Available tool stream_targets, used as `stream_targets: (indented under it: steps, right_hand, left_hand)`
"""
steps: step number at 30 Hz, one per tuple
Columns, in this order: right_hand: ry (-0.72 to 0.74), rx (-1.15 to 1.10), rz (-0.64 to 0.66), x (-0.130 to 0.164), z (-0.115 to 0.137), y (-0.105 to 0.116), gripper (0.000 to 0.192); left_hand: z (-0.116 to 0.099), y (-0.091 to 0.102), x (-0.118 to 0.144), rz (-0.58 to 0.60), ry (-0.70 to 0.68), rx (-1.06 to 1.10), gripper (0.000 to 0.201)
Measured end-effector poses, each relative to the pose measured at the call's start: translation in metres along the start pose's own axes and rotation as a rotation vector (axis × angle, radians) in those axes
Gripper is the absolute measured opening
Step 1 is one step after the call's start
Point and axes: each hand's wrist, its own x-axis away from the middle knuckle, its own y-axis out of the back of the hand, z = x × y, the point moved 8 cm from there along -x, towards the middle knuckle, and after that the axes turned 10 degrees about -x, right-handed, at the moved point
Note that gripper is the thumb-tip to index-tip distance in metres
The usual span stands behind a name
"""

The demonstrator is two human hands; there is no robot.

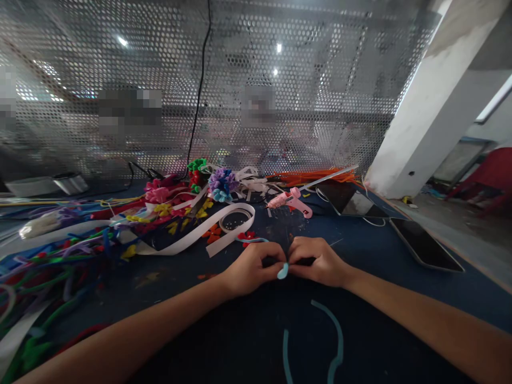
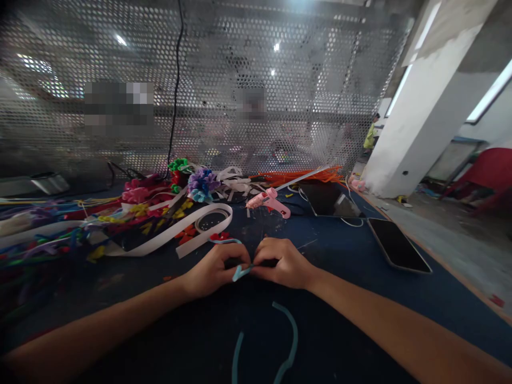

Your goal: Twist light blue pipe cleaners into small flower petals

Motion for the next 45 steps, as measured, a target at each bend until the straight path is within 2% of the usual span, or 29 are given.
stream_targets:
  steps: [3,7,10,13,16,20,23,25,28,31,37,40,45]
  right_hand:
    - [0.056,0.186,-0.023,0.002,0.009,-0.001,0.01]
    - [0.111,0.419,0.015,0.004,0.017,-0.009,0.012]
    - [0.149,0.5,0.01,0.005,0.019,-0.012,0.017]
    - [0.144,0.481,-0.04,0.004,0.022,-0.01,0.019]
    - [0.001,0.348,-0.127,0.001,0.016,-0.002,0.018]
    - [-0.346,0.07,-0.204,0.004,-0.014,0.006,0.025]
    - [-0.416,-0.106,-0.215,0.005,-0.025,0.006,0.019]
    - [-0.388,-0.113,-0.293,0.005,-0.024,0.012,0.007]
    - [-0.286,-0.034,-0.361,0.005,-0.014,0.018,0.017]
    - [-0.158,0.035,-0.319,0.002,-0.001,0.015,0.02]
    - [-0.071,0.156,-0.203,0.001,0.004,0.005,0.029]
    - [-0.014,0.203,-0.179,0.001,0.005,0.004,0.036]
    - [0.01,0.229,-0.217,0.003,0.005,0.009,0.025]
  left_hand:
    - [0.004,0.002,0.0,-0.041,0.035,0.041,0.012]
    - [0.003,0.002,0.001,-0.068,0.052,0.071,0.011]
    - [0.002,0.002,0.0,-0.075,0.068,0.069,0.011]
    - [0.005,0.002,-0.001,-0.082,0.106,0.088,0.012]
    - [0.007,0.002,-0.001,-0.082,0.129,0.084,0.012]
    - [0.006,0.001,0.0,-0.075,0.117,0.039,0.011]
    - [0.005,-0.001,-0.001,-0.064,0.105,0.03,0.01]
    - [0.007,-0.001,-0.001,-0.064,0.12,0.044,0.011]
    - [0.01,-0.001,-0.001,-0.066,0.151,0.094,0.012]
    - [0.013,0.0,-0.001,-0.087,0.172,0.154,0.014]
    - [0.015,0.007,0.002,-0.167,0.183,0.192,0.015]
    - [0.013,0.005,0.002,-0.153,0.179,0.202,0.014]
    - [0.012,0.001,0.001,-0.118,0.174,0.206,0.014]
